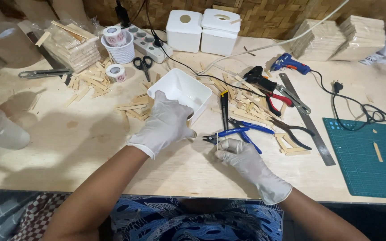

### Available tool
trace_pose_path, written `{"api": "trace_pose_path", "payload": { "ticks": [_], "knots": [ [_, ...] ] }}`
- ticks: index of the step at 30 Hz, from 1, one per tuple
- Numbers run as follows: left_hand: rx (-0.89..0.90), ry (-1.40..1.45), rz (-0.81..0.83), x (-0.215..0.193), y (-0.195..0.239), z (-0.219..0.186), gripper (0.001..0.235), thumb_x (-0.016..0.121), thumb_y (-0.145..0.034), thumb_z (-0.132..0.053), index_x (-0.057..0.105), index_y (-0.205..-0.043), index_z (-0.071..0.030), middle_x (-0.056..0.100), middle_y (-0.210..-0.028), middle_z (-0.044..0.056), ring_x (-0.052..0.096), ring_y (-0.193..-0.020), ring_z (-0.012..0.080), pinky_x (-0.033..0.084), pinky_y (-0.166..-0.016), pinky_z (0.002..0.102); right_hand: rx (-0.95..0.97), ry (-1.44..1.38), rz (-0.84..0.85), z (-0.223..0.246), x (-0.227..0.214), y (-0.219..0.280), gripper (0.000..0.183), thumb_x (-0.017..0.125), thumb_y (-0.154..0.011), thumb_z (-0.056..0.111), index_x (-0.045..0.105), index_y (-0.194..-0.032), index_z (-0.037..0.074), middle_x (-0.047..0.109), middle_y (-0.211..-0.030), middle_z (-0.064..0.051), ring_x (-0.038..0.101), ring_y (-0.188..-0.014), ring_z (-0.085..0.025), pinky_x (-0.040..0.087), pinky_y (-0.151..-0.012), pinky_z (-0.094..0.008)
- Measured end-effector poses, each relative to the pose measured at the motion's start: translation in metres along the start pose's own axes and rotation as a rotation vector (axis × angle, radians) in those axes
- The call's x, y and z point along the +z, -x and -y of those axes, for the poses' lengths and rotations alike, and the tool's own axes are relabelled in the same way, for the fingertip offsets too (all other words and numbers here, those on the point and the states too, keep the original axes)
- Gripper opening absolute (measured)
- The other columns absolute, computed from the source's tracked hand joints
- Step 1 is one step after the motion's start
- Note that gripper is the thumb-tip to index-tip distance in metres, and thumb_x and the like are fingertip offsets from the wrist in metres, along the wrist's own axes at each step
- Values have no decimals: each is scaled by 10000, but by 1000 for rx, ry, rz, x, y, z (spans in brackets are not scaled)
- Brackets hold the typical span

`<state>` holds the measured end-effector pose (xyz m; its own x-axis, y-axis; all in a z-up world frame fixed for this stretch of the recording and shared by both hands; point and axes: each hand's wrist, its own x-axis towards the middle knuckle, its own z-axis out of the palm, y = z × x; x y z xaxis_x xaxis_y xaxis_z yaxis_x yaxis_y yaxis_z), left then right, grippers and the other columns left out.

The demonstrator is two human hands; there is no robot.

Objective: The person cuts wooden sticks with pliers, applies hot glue to the sticks, and attaches them to the sides of a white plastic container. The person repeats this process to build up the sides of the container with multiple wooden sticks.

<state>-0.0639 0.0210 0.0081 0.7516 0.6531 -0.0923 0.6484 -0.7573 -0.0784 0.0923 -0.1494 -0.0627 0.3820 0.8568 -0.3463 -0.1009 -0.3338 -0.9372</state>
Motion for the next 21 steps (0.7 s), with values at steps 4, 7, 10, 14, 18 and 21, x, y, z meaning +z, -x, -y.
{"api": "trace_pose_path", "payload": {
  "ticks": [4,7,10,14,18,21],
  "knots": [
    [-38,117,85,9,-13,6,315,660,-842,-510,756,-1023,-270,803,-999,-13,711,-1042,203,314,-958,398,-98,4,-4,-12,-9,-33,151,872,-799,39,780,-918,57,759,-856,-73,695,-739,-154,621,-706,-284],
    [-117,367,27,-4,-4,12,398,716,-854,-457,749,-1174,-224,778,-1133,41,674,-1175,273,382,-1006,370,-121,-1,-47,11,1,-37,133,852,-831,80,772,-937,80,770,-856,-70,708,-730,-137,629,-688,-272],
    [-265,808,-68,-15,3,19,466,806,-812,-373,757,-1230,-173,760,-1188,86,655,-1228,313,465,-1032,372,-122,-17,-70,30,6,-42,115,809,-874,106,768,-978,77,778,-895,-86,696,-744,-135,631,-693,-284],
    [-305,1357,-297,-10,5,12,205,845,-756,-263,820,-916,-136,782,-807,50,724,-826,165,539,-792,298,-146,-150,-110,49,8,-49,116,752,-903,88,741,-1003,30,765,-895,-84,699,-758,-131,608,-691,-249],
    [-308,1525,-359,-6,15,-11,217,846,-765,-201,811,-948,-88,785,-841,90,703,-833,152,559,-805,307,-237,-197,-161,57,-13,-64,149,751,-928,123,710,-1046,42,762,-936,-84,712,-788,-130,635,-736,-272],
    [-204,1532,-455,2,21,-21,272,854,-679,-132,788,-928,-44,773,-792,114,631,-821,118,568,-730,316,-358,-210,-225,79,-18,-49,156,752,-919,81,714,-1065,42,784,-914,-124,760,-797,-163,626,-766,-281]
  ]
}}
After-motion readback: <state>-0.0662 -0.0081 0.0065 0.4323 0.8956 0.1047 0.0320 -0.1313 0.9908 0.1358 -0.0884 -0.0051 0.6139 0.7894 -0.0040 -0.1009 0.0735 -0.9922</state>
